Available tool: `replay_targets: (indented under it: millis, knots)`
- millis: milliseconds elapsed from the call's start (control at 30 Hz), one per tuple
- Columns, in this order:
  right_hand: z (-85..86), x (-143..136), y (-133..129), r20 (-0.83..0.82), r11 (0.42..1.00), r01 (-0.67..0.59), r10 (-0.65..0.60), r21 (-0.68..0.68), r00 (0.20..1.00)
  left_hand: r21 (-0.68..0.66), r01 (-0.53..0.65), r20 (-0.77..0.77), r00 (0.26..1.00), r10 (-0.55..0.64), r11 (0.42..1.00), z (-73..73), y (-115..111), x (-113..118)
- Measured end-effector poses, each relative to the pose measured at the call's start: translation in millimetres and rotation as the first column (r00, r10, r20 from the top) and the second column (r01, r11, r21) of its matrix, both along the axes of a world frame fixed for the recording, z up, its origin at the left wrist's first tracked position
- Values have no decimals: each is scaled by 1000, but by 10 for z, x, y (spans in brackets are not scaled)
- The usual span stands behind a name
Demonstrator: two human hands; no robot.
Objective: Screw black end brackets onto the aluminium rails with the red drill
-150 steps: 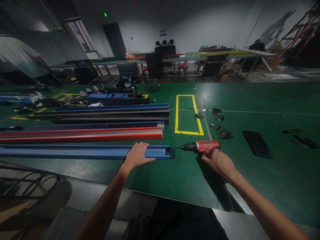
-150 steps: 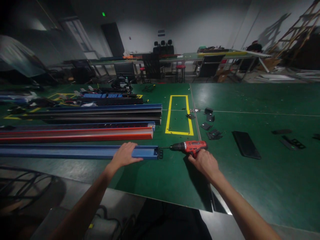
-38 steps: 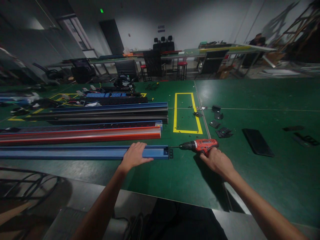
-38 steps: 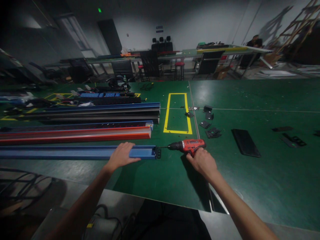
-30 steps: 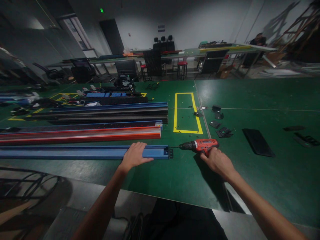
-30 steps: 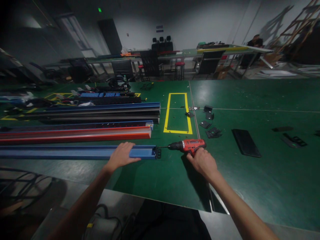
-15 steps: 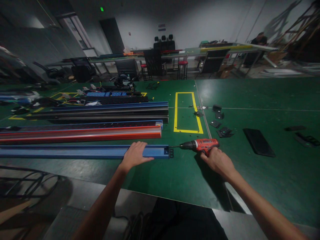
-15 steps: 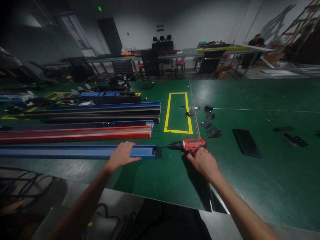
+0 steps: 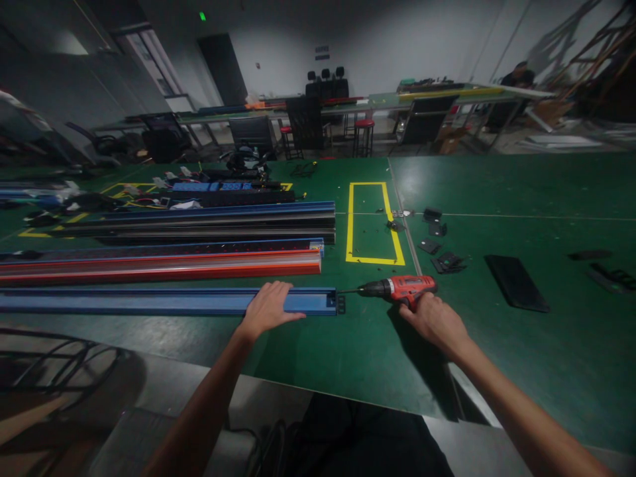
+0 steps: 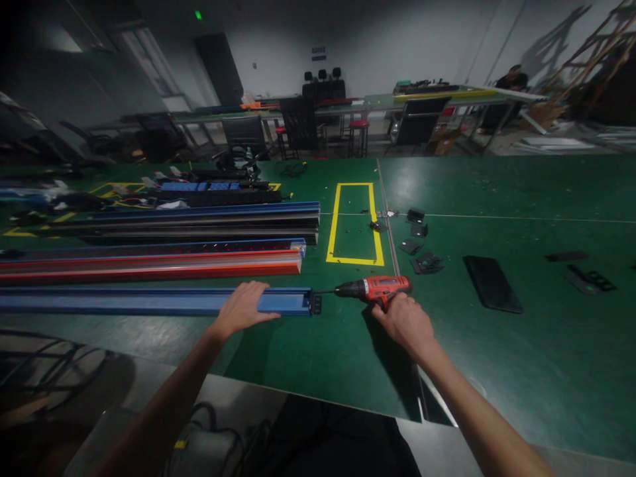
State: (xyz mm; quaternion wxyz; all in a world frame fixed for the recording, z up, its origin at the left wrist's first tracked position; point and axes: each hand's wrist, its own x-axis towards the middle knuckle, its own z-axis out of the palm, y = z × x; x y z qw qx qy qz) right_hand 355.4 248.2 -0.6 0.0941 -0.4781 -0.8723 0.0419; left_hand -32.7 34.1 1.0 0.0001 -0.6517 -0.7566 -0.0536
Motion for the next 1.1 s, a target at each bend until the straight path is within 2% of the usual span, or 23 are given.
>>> replay_targets:
  millis: [133,500,667,800,967,1100]
  knots:
    - [29,-1,20,143,999,-18,24,-44,989,7,-7,19,1000,7,1000,-3,6,0]
    - [173,-3,20,135,990,2,17,-140,991,-27,-19,-10,1000,19,999,81,11,51]
    - [254,-30,-5,106,974,40,-17,-223,994,-40,-11,-22,1000,10,999,64,20,41]
    - [254,-57,-35,69,978,58,-45,-202,997,-16,-16,-13,1000,15,1000,40,14,28]
    - [193,-48,-28,78,992,-16,26,-128,997,0,-9,-2,1000,9,1000,57,7,41]
    - [123,-23,-4,97,997,-21,28,-74,995,-19,-20,-5,1000,20,1000,66,11,49]
